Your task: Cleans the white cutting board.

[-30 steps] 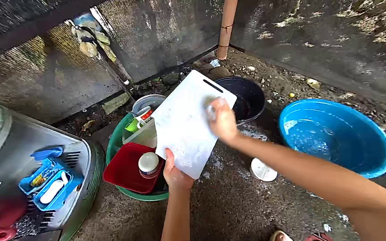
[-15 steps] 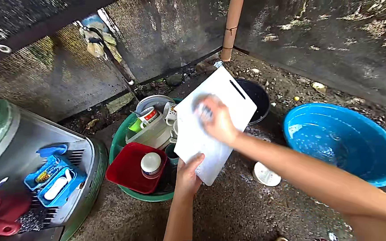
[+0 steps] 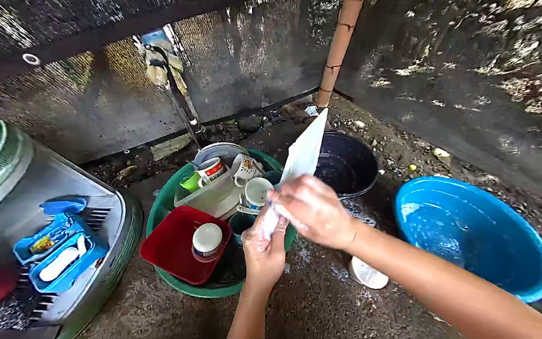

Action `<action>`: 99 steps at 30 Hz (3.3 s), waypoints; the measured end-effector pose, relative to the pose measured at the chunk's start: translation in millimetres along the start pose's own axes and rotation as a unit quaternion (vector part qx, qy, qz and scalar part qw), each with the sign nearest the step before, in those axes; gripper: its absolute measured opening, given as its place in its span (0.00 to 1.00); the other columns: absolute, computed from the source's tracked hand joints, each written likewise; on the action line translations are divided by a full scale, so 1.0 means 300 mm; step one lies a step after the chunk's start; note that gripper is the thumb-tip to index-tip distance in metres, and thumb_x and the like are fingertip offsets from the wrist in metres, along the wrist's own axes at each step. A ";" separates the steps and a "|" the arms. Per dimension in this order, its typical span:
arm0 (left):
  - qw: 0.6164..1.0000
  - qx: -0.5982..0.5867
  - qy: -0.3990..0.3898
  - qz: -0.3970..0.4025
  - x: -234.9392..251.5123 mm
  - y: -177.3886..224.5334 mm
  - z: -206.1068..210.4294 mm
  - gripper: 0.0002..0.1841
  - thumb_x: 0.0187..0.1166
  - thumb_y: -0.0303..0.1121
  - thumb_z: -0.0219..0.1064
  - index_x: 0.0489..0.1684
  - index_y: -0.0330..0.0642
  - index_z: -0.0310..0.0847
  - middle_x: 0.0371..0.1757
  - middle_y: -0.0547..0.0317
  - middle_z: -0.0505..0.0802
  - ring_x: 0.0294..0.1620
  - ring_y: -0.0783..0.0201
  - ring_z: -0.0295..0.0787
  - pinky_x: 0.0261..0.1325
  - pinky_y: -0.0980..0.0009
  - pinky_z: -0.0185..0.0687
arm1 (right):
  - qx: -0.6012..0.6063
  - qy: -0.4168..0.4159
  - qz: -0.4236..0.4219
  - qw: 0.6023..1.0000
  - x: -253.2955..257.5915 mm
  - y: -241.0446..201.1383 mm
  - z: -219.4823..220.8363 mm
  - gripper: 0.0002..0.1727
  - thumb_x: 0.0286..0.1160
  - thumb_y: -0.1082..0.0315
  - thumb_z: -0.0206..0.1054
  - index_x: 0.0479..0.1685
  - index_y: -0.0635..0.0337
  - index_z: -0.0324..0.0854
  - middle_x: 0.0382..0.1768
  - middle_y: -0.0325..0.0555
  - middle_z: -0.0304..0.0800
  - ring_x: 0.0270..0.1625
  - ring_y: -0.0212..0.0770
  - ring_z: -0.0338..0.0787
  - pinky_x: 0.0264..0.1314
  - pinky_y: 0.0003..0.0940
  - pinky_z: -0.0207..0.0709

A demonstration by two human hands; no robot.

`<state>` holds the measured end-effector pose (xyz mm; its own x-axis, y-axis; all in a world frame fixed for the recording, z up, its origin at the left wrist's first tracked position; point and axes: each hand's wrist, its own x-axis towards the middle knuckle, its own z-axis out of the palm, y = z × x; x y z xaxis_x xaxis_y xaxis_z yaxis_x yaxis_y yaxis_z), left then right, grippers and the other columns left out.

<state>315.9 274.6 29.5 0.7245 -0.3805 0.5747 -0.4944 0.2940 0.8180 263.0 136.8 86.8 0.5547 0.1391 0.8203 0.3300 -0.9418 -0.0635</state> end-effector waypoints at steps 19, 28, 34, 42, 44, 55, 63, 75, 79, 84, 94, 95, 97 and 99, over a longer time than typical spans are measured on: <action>0.878 -0.316 -0.209 -0.292 -0.008 0.032 -0.072 0.21 0.77 0.48 0.67 0.63 0.46 0.87 0.52 0.66 0.97 0.54 0.71 0.94 0.59 0.69 0.90 | -0.012 0.073 0.087 0.993 0.046 0.170 -0.042 0.17 0.76 0.60 0.70 0.21 0.62 0.87 0.22 0.47 0.89 0.30 0.44 0.90 0.37 0.41 0.83; 0.888 -0.138 -0.145 -0.413 -0.057 0.077 0.022 0.20 0.62 0.14 0.67 0.54 0.31 0.73 0.37 0.62 0.93 0.41 0.73 0.93 0.50 0.72 0.91 | 0.085 -0.017 0.147 0.985 0.031 0.096 0.046 0.16 0.74 0.59 0.74 0.26 0.64 0.89 0.33 0.52 0.93 0.45 0.49 0.92 0.58 0.48 0.82; 0.883 -0.179 -0.154 -0.405 -0.080 0.060 0.015 0.18 0.63 0.17 0.67 0.53 0.34 0.76 0.36 0.62 0.96 0.40 0.71 0.96 0.50 0.70 0.94 | 0.051 0.129 0.376 0.916 0.095 0.267 0.047 0.12 0.79 0.64 0.70 0.53 0.58 0.92 0.69 0.51 0.88 0.77 0.51 0.81 0.79 0.51 0.75; 0.880 -0.146 -0.174 -0.417 -0.093 0.035 -0.010 0.21 0.65 0.19 0.68 0.59 0.30 0.73 0.41 0.59 0.96 0.43 0.69 0.96 0.51 0.67 0.94 | 0.044 0.018 0.381 0.923 0.008 0.226 0.121 0.15 0.84 0.66 0.60 0.57 0.56 0.93 0.75 0.52 0.85 0.86 0.57 0.73 0.89 0.69 0.55; 0.871 -0.143 -0.208 -0.420 -0.117 0.057 0.002 0.18 0.68 0.20 0.69 0.57 0.31 0.77 0.40 0.60 0.96 0.42 0.69 0.95 0.51 0.67 0.94 | -0.021 0.044 0.446 0.894 0.064 0.396 0.061 0.15 0.84 0.58 0.62 0.52 0.55 0.92 0.54 0.51 0.94 0.61 0.53 0.92 0.65 0.64 0.80; 0.870 -0.289 -0.162 -0.366 -0.083 0.025 0.034 0.09 0.73 0.25 0.65 0.48 0.43 0.86 0.40 0.67 0.97 0.45 0.72 0.95 0.54 0.68 0.92 | 0.085 -0.065 0.138 0.985 0.147 -0.051 0.084 0.22 0.77 0.50 0.71 0.22 0.58 0.86 0.22 0.45 0.86 0.29 0.45 0.90 0.31 0.47 0.81; 0.892 -0.215 -0.141 -0.372 -0.104 0.046 0.047 0.17 0.78 0.26 0.67 0.62 0.31 0.75 0.47 0.59 0.96 0.50 0.68 0.94 0.62 0.66 0.91 | -0.003 0.071 0.380 0.922 0.110 0.282 0.054 0.14 0.80 0.57 0.69 0.36 0.59 0.91 0.37 0.48 0.94 0.42 0.47 0.93 0.48 0.53 0.84; 0.823 -0.352 -0.184 -0.405 -0.102 -0.004 0.053 0.15 0.61 0.20 0.61 0.43 0.47 0.81 0.36 0.65 0.96 0.39 0.71 0.94 0.47 0.68 0.92 | 0.142 -0.074 0.238 0.958 0.032 0.009 0.112 0.10 0.75 0.64 0.73 0.38 0.63 0.91 0.37 0.51 0.94 0.43 0.47 0.94 0.48 0.50 0.87; 0.819 -0.393 -0.135 -0.395 -0.104 -0.015 0.025 0.26 0.60 0.20 0.59 0.62 0.44 0.67 0.43 0.64 0.96 0.45 0.69 0.96 0.51 0.65 0.93 | 0.006 -0.041 0.463 0.885 -0.094 0.354 0.063 0.14 0.81 0.59 0.67 0.50 0.61 0.91 0.49 0.57 0.94 0.54 0.57 0.93 0.60 0.62 0.84; 0.833 -0.402 -0.083 -0.371 -0.118 -0.022 0.020 0.20 0.75 0.25 0.56 0.66 0.45 0.66 0.44 0.63 0.96 0.46 0.68 0.96 0.52 0.66 0.93 | -0.041 -0.003 0.526 0.850 -0.207 0.390 0.024 0.13 0.80 0.68 0.64 0.54 0.61 0.90 0.64 0.59 0.90 0.67 0.58 0.89 0.70 0.63 0.80; 0.861 -0.407 -0.006 -0.304 -0.058 -0.052 0.021 0.31 0.93 0.58 0.31 0.66 0.46 0.73 0.52 0.62 0.96 0.58 0.65 0.94 0.63 0.60 0.91 | 0.041 -0.064 0.403 0.912 -0.184 0.212 0.073 0.17 0.74 0.72 0.66 0.60 0.60 0.90 0.71 0.53 0.87 0.76 0.53 0.84 0.79 0.57 0.75; 0.859 -0.416 -0.011 -0.298 -0.058 -0.049 0.017 0.30 0.93 0.58 0.33 0.66 0.47 0.74 0.52 0.61 0.96 0.58 0.65 0.94 0.64 0.60 0.90 | 0.008 -0.051 0.443 0.895 -0.187 0.303 0.054 0.17 0.77 0.71 0.65 0.62 0.60 0.89 0.71 0.55 0.87 0.75 0.55 0.85 0.77 0.59 0.77; 0.857 -0.427 -0.023 -0.287 -0.058 -0.046 0.012 0.29 0.92 0.58 0.37 0.67 0.47 0.73 0.54 0.61 0.96 0.60 0.64 0.93 0.65 0.59 0.90 | -0.032 -0.016 0.501 0.865 -0.192 0.368 0.040 0.16 0.81 0.71 0.61 0.62 0.61 0.88 0.68 0.56 0.89 0.71 0.56 0.88 0.74 0.60 0.78; 0.860 -0.427 -0.018 -0.279 -0.053 -0.060 0.002 0.29 0.92 0.59 0.38 0.68 0.47 0.73 0.55 0.61 0.96 0.60 0.64 0.93 0.65 0.59 0.89 | -0.014 0.001 0.480 0.877 -0.187 0.244 0.056 0.14 0.79 0.72 0.64 0.59 0.62 0.87 0.64 0.58 0.89 0.64 0.57 0.90 0.65 0.61 0.83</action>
<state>313.1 274.8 5.7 0.7115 -0.6937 0.1123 0.4686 0.5874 0.6598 268.9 65.2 26.6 0.5655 -0.7228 0.3973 -0.3069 -0.6315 -0.7121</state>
